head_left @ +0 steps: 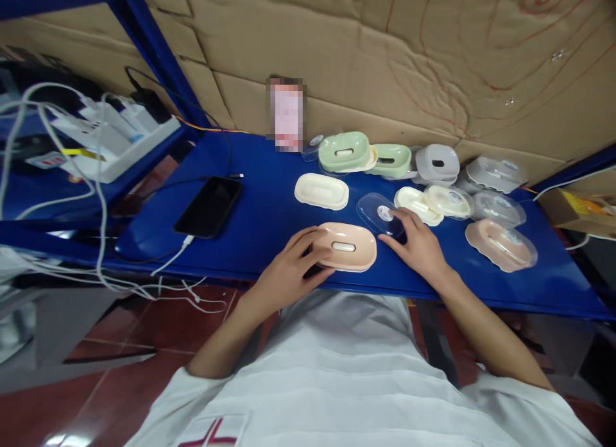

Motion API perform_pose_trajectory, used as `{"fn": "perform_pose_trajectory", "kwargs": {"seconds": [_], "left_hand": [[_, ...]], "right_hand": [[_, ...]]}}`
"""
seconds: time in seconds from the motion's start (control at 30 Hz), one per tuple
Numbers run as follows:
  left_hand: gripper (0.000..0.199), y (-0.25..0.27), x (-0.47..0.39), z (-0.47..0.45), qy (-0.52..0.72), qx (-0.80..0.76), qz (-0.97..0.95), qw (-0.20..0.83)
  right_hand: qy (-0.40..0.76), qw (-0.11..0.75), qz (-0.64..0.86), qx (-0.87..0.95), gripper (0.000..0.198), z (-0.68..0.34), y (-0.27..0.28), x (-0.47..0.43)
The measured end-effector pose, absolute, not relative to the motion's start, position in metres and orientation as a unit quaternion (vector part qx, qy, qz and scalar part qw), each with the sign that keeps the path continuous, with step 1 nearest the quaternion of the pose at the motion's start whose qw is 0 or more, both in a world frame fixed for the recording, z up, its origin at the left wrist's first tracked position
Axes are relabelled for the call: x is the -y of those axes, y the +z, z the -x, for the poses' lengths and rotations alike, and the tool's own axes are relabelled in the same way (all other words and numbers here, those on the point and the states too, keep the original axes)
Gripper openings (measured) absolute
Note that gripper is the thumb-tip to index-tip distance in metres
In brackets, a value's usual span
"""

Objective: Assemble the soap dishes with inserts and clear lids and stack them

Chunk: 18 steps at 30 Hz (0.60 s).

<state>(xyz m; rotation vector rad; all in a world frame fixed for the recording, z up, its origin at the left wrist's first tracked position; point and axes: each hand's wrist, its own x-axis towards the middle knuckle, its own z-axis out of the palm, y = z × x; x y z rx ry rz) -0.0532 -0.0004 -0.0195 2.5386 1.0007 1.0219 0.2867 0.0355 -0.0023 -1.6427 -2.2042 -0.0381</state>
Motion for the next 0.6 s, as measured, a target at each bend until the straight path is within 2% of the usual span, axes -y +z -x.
{"fn": "perform_pose_trajectory", "kwargs": {"seconds": [0.13, 0.23, 0.3, 0.4, 0.6], "left_hand": [[0.049, -0.022, 0.004, 0.054, 0.35, -0.377, -0.845, 0.145], [0.072, -0.022, 0.005, 0.054, 0.351, -0.397, -0.831, 0.171], [0.081, -0.024, 0.004, 0.055, 0.358, -0.397, -0.827, 0.175], [0.083, -0.027, 0.001, 0.056, 0.369, -0.398, -0.821, 0.177], [0.071, -0.03, 0.001, 0.058, 0.371, -0.393, -0.82, 0.187]], "right_hand": [[0.086, 0.267, 0.527, 0.802, 0.055, -0.292, 0.004, -0.026], [0.153, 0.219, 0.413, 0.871, 0.058, -0.283, 0.006, -0.015], [0.149, 0.19, 0.35, 0.905, 0.061, -0.27, 0.007, -0.01], [0.094, 0.188, 0.301, 0.93, 0.071, -0.253, 0.009, -0.007], [0.026, 0.222, 0.301, 0.927, 0.09, -0.248, 0.004, -0.003]]}}
